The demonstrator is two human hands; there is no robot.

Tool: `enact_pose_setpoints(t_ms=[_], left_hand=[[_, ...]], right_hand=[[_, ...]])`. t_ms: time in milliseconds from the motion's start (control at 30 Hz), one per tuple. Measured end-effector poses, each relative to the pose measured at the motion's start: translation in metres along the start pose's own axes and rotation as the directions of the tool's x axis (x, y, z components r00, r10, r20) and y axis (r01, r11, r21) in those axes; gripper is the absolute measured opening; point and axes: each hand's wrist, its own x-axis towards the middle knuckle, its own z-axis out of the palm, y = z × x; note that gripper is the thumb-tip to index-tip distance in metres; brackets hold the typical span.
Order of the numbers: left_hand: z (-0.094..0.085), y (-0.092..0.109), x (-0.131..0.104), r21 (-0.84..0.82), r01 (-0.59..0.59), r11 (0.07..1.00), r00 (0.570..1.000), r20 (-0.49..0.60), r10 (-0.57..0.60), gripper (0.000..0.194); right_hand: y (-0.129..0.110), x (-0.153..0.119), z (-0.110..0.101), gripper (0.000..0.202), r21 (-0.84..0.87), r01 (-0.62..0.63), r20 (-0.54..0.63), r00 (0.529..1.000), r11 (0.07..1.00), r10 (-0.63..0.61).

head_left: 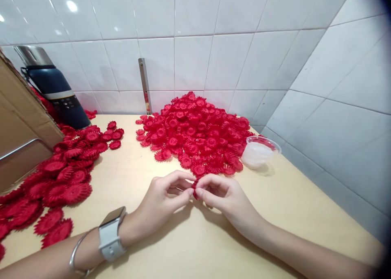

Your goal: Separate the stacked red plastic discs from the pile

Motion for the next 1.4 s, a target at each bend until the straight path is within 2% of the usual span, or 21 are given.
enact_pose_setpoints(t_ms=[867, 1400], left_hand=[[0.0003, -0.0014, 0.0000, 0.009, -0.002, 1.000, 1.000, -0.007, 0.002, 0.016], [-0.0001, 0.0004, -0.0008, 0.028, -0.004, 1.000, 1.000, -0.005, 0.004, 0.015]], right_hand=[[0.0033, -0.0001, -0.0012, 0.010, -0.013, 0.027, 0.009, 1.000, 1.000, -0.027], [0.0016, -0.0009, -0.0002, 0.007, 0.023, 0.003, 0.010, 1.000, 1.000, -0.003]])
